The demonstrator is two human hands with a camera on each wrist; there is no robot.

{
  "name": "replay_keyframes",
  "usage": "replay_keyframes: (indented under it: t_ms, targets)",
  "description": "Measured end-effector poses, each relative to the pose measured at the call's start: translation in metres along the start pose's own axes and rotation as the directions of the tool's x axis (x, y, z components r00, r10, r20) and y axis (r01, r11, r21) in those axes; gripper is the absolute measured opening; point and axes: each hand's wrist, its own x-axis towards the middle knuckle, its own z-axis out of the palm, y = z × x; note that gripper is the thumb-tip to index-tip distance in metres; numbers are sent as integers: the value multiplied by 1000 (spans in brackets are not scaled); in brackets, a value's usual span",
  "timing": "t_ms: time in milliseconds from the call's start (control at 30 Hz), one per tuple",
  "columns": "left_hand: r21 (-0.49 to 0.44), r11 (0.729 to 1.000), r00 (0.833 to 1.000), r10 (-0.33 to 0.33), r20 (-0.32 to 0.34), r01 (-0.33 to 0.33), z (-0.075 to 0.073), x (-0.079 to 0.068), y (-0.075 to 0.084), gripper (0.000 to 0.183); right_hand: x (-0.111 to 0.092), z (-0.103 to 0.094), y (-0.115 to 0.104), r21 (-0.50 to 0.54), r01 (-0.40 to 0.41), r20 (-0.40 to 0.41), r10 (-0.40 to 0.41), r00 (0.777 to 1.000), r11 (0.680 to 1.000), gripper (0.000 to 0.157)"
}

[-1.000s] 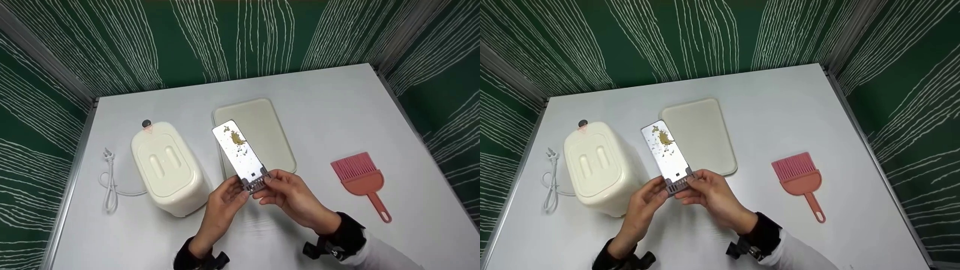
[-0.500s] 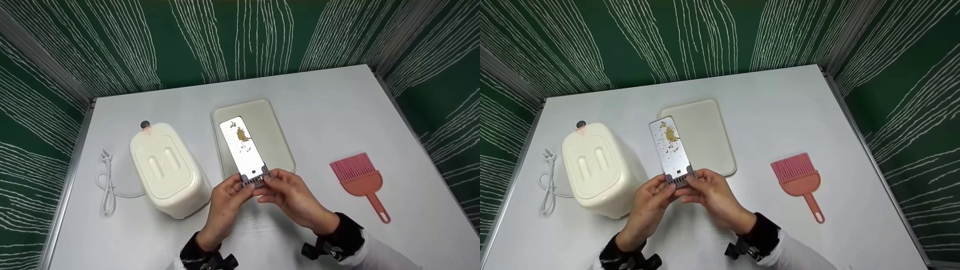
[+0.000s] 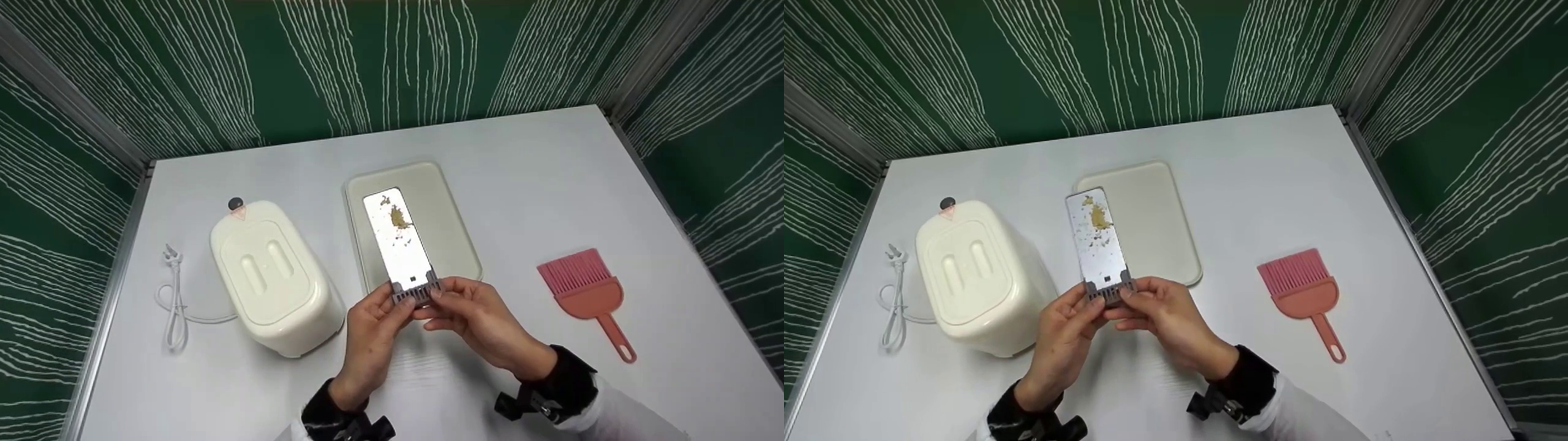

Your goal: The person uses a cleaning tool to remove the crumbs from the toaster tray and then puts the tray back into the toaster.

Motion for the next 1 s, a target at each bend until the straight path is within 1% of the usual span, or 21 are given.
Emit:
replay_keyframes:
  t_ms: [133,200,367,467,567,667,733,867,933,1000]
  targets:
    - [4,1000,1000,-10,-20,10,1,2,1,43,0,-4,-1,-39,5,27,-4,1000,999,15]
    - [-2,1000,999,-18,-27,18,2,3,2,40,0,-6,-1,-65,4,32,-2,999,998,16]
    - [-36,999,999,-13,-37,12,2,4,4,30,0,-12,-2,-130,20,44,-14,999,991,13]
    - [-36,999,999,-14,-51,12,1,4,7,28,0,-20,-5,-171,37,21,-34,999,985,11]
    - [-28,1000,997,-16,-70,14,0,5,10,28,1,-31,-7,-263,55,-44,-69,997,963,13]
    - [-30,1000,997,-10,-81,7,-1,7,14,30,6,-43,-8,-398,72,-118,-129,985,914,17]
    - [-39,999,996,-2,-86,-1,-1,9,16,31,9,-53,-7,-495,75,-157,-174,972,866,18]
    - [-45,999,995,10,-96,-14,-2,10,19,33,18,-71,0,-628,51,-218,-239,946,776,18]
    - [-47,999,995,14,-94,-19,-2,11,20,34,22,-79,3,-692,36,-240,-277,931,721,18]
    - [-47,999,996,17,-91,-22,-2,11,21,35,25,-87,5,-761,18,-253,-322,912,648,16]
